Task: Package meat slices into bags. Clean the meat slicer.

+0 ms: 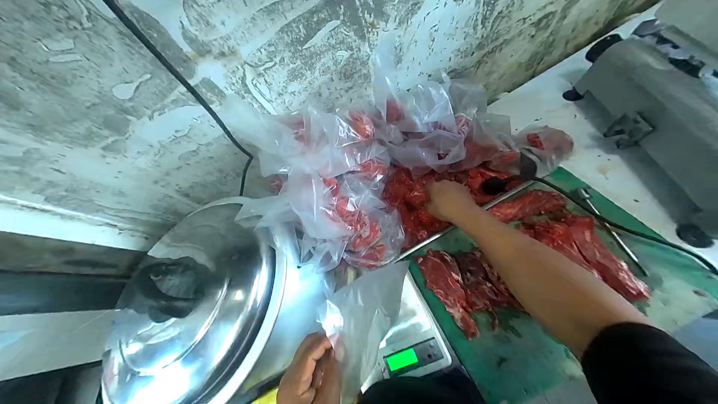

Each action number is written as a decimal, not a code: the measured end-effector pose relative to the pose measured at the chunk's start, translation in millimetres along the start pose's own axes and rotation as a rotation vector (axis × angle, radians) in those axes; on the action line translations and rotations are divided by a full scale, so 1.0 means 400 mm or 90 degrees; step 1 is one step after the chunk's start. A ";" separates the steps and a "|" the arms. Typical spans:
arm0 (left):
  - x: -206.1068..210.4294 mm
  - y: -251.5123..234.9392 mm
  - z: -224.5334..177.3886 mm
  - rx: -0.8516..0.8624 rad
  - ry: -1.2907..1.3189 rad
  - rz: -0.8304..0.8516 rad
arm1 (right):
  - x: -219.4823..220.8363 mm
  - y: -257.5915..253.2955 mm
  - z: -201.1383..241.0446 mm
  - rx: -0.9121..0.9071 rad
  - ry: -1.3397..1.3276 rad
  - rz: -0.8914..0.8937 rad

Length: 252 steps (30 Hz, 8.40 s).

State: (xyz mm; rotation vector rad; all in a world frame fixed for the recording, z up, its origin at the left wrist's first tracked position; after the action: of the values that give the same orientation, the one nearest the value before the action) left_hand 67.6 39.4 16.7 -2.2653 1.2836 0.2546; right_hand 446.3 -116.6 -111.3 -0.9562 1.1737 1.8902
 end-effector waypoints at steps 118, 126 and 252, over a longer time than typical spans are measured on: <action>0.248 0.005 -0.019 -0.008 -0.024 0.469 | 0.157 0.760 0.036 -0.113 -0.496 -0.023; 0.288 0.034 -0.039 0.078 -0.047 0.536 | 0.166 0.756 0.119 -0.123 -0.152 -0.192; -0.069 0.183 0.162 -0.161 -0.005 0.184 | 0.258 0.631 0.302 -0.199 0.172 0.271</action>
State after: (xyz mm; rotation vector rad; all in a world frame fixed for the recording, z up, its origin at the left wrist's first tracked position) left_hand -2.8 63.4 -52.5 -2.2704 1.6555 0.5569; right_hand 156.0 -72.6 -60.3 -1.2349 1.3433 2.3927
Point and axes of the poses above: each hand's wrist, its own y-axis away from the middle knuckle, its own x-axis out of the palm, z = x × y, the point moved 8 cm from there along -y, towards the middle knuckle, and after that the axes turned 9 degrees about x, right-handed, at the moved point
